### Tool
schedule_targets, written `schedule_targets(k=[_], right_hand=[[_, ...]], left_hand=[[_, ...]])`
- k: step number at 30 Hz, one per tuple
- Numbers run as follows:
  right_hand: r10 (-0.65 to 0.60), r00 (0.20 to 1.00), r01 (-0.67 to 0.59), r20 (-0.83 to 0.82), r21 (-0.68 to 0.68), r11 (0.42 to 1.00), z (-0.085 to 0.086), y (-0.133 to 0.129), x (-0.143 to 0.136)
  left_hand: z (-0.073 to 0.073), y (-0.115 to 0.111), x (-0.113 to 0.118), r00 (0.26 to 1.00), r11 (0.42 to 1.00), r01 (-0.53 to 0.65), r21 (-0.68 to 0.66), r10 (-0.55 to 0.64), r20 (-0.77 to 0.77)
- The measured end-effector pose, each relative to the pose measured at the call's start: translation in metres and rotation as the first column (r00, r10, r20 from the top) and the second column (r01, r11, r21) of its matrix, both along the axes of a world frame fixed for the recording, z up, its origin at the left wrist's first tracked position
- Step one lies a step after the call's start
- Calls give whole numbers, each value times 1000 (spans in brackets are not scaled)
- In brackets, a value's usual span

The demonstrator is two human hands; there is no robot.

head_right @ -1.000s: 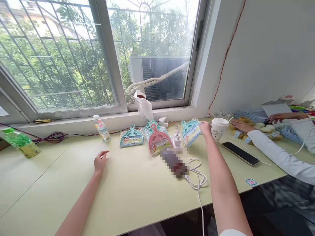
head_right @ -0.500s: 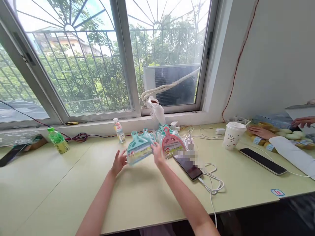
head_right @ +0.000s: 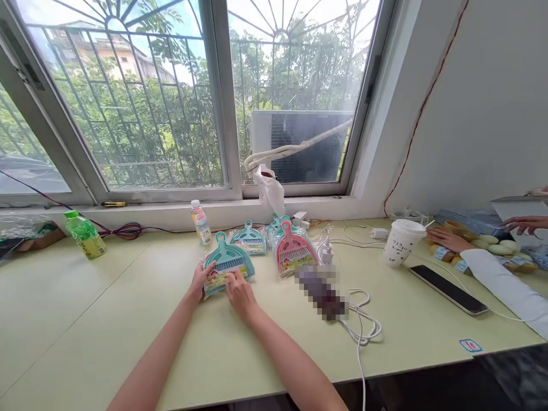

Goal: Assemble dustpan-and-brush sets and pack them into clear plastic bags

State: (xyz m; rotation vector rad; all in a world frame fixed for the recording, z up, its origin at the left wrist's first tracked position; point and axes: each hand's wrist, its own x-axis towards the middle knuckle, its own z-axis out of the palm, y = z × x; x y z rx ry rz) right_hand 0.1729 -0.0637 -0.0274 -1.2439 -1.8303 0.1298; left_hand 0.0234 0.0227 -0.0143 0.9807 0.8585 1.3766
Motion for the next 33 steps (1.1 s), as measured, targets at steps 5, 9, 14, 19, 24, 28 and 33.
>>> schedule_targets(k=[5, 9, 14, 19, 24, 28, 33], right_hand=[[-26, 897, -103, -441, -268, 958, -7, 13, 13], [-189, 549, -217, -814, -357, 908, -10, 22, 25], [-256, 295, -225, -921, -327, 918, -10, 25, 41], [-225, 299, -282, -927, -312, 907, -3, 24, 49], [-238, 401, -281, -884, -367, 887, 4, 18, 40], [-221, 436, -320, -872, -380, 868, 7, 13, 39], [-271, 376, -293, -886, -392, 872, 5, 12, 55]], left_hand=[[6, -3, -1, 993, 999, -4, -52, 10, 117], [7, -11, -2, 983, 985, 164, -57, -157, 99], [3, -15, -9, 910, 920, 391, -12, -389, -147], [-1, -5, -16, 955, 968, 241, -75, -250, -161], [-5, 8, -24, 993, 984, -30, -174, 9, -117], [-2, 14, -45, 964, 947, -265, -179, 261, -45], [0, 20, -90, 784, 774, -620, -132, 618, -56]])
